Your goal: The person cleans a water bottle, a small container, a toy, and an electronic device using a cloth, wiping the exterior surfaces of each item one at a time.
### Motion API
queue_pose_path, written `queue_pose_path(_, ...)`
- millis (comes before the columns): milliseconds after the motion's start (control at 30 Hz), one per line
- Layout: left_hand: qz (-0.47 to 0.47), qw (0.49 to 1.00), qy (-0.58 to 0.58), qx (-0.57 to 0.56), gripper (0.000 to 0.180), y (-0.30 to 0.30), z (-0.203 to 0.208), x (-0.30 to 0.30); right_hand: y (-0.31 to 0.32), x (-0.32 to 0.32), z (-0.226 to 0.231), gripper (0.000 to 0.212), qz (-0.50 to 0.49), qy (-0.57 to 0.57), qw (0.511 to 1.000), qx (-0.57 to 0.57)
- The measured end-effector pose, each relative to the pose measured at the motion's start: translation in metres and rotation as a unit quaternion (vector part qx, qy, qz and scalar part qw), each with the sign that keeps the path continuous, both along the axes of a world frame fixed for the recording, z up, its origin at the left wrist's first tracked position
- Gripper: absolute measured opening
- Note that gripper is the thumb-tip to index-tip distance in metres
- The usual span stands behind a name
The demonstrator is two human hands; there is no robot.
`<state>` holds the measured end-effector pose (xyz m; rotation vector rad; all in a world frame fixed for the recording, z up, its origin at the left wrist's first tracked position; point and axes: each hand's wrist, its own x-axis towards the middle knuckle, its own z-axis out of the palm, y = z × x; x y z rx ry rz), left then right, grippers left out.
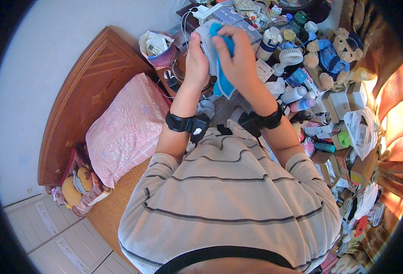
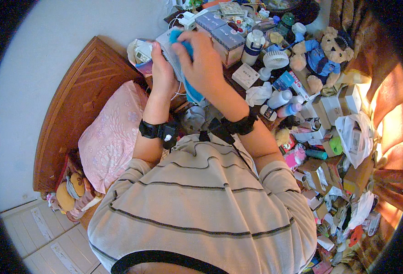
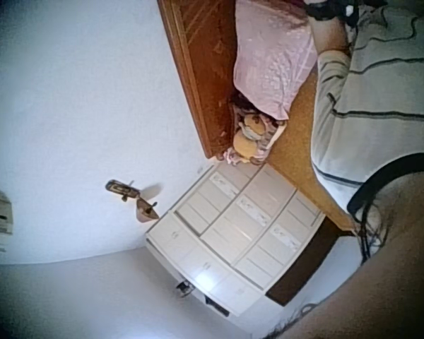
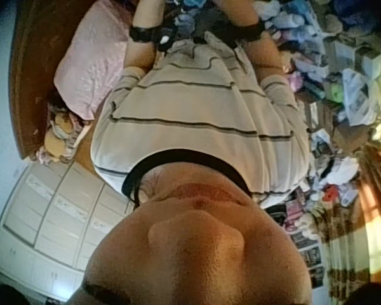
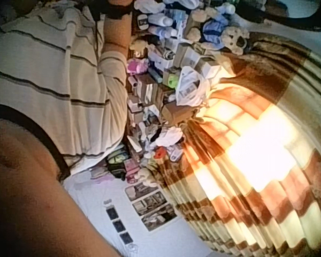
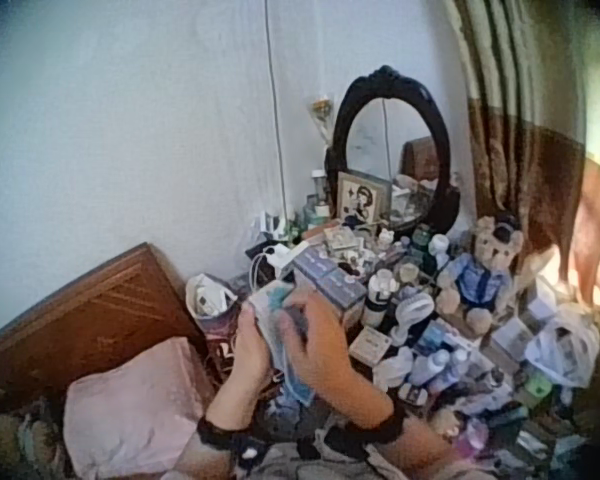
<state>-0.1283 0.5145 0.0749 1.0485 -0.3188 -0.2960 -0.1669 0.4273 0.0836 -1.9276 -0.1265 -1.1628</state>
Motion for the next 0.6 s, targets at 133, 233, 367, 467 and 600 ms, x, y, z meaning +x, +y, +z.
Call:
queue_pose_path(133, -0.057, 0.989, 0.107, -0.09, 0.059, 0.008, 0.001, 0.016, 0.014, -0.013, -0.002, 0.019, 0.045, 0.008, 0.984, -0.17)
queue_pose_path(233, -0.067, 0.99, 0.117, -0.05, 0.06, 0.01, 0.006, 0.017, 0.008, -0.012, 0.001, 0.019, 0.054, 0.015, 0.97, -0.237)
queue_pose_path(367, -0.09, 0.981, 0.164, -0.045, 0.05, 0.007, 0.004, 0.012, -0.009, 0.011, 0.006, 0.015, -0.018, 0.022, 0.969, -0.247)
queue_pose_path(467, -0.083, 0.98, 0.177, -0.044, 0.048, 0.005, 0.001, 0.012, -0.011, 0.018, 0.009, 0.015, -0.042, 0.023, 0.973, -0.225)
queue_pose_path(600, -0.072, 0.975, 0.201, -0.065, 0.05, 0.014, -0.003, 0.021, 0.001, 0.003, -0.011, 0.015, 0.052, 0.083, 0.972, -0.212)
